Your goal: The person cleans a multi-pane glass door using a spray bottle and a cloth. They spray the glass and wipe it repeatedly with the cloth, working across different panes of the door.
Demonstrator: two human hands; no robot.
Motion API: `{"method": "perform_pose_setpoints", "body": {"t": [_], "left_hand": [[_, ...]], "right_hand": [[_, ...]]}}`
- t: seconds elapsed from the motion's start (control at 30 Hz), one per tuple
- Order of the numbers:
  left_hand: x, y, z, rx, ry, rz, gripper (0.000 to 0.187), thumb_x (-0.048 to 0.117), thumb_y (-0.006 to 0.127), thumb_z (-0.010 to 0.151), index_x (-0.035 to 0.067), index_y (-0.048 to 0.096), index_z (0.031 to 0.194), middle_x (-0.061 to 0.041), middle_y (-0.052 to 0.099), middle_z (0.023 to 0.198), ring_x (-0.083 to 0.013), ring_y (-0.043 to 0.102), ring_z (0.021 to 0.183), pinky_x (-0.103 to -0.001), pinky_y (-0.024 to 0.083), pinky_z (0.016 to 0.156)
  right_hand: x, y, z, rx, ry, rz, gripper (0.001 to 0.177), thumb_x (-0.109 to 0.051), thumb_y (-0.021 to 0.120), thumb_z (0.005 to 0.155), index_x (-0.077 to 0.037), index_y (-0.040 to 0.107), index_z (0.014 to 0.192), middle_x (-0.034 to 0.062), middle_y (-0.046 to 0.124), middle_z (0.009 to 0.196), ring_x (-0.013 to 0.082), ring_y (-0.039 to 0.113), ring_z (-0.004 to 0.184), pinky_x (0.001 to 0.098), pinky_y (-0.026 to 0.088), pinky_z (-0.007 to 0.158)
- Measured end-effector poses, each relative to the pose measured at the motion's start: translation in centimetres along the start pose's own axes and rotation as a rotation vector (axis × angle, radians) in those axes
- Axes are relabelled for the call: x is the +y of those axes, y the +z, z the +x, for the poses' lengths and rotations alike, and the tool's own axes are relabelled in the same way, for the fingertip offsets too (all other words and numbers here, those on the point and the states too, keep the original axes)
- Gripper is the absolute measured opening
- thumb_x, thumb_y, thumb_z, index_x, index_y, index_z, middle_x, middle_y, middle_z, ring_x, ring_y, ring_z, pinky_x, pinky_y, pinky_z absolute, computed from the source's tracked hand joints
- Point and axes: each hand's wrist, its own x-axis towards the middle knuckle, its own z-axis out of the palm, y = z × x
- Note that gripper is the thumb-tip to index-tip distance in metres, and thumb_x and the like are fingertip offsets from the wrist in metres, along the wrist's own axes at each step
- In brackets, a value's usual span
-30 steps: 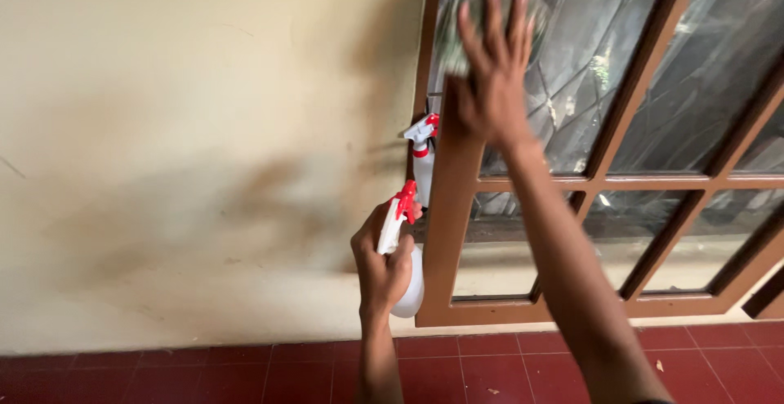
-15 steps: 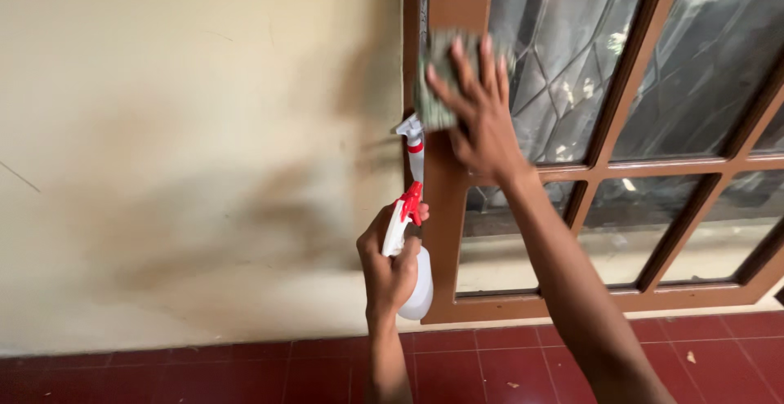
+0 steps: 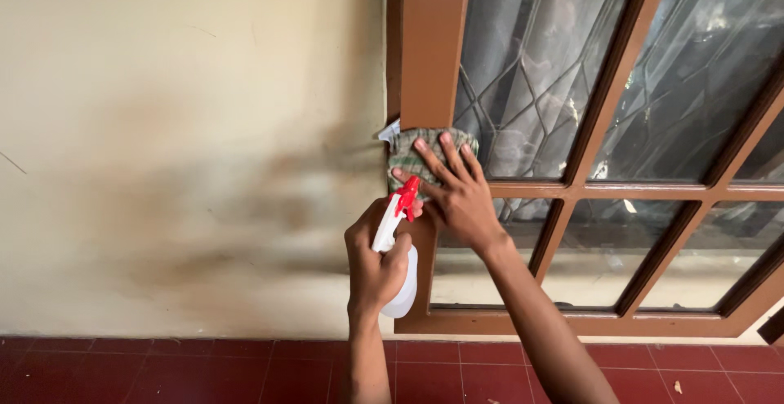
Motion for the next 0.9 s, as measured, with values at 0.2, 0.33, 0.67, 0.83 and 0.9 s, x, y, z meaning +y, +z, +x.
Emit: {"method": "perform_pose_setpoints", "body": {"t": [0.2,0.33,0.67,0.83,0.9], "left_hand": [[0.9,0.4,-0.6,0.001,-0.057,-0.124,0.049,-0.014,0.045,0.075,-0.005,0.068,0.118,-0.013,0.075,0.106,-0.0213,0.075,0.102,-0.034,0.058,0.097],[1.2,0.1,-0.8,0.015,-0.001,-0.055,0.049,-0.015,0.046,0.075,-0.005,0.069,0.118,-0.013,0.076,0.104,-0.0221,0.075,0.102,-0.035,0.059,0.098],[0.2,-0.1,-0.8,0.015,-0.014,-0.072,0.044,-0.015,0.047,0.077,-0.004,0.069,0.114,-0.013,0.076,0.106,-0.0205,0.075,0.102,-0.032,0.058,0.097],[-0.5,-0.7,-1.4,-0.013,-0.022,-0.094,0.048,-0.015,0.046,0.075,-0.004,0.069,0.116,-0.013,0.076,0.104,-0.0202,0.075,0.101,-0.032,0.059,0.095],[-0.7,-1.0,-1.5,-0.032,-0.045,-0.119,0.047,-0.014,0.046,0.076,-0.004,0.068,0.116,-0.013,0.076,0.106,-0.0204,0.075,0.102,-0.033,0.058,0.096]], "right_hand": [[3.5,-3.3,6.3,0.198,0.146,0.017,0.067,-0.031,0.067,0.1,-0.034,0.041,0.162,0.0147,0.015,0.174,0.043,0.009,0.161,0.0605,0.009,0.129],[0.9,-2.8,8.6,0.355,0.286,0.05,0.064,-0.027,0.061,0.11,-0.024,0.034,0.168,0.0226,0.007,0.176,0.0419,0.004,0.165,0.0594,-0.001,0.132],[1.8,-0.7,-4.1,-0.159,0.146,-0.281,0.075,-0.01,0.059,0.096,-0.031,0.036,0.164,0.0168,0.012,0.173,0.0354,0.007,0.16,0.0524,0.005,0.129],[4.4,-2.3,-8.6,0.128,0.488,-0.032,0.072,-0.011,0.061,0.099,-0.025,0.032,0.164,0.01,0.013,0.174,0.0323,0.001,0.162,0.0523,-0.001,0.131],[3.9,-1.4,-9.5,0.234,0.604,0.003,0.07,-0.009,0.059,0.103,-0.024,0.031,0.165,0.0083,0.012,0.176,0.032,-0.002,0.163,0.0519,-0.003,0.132]]}}
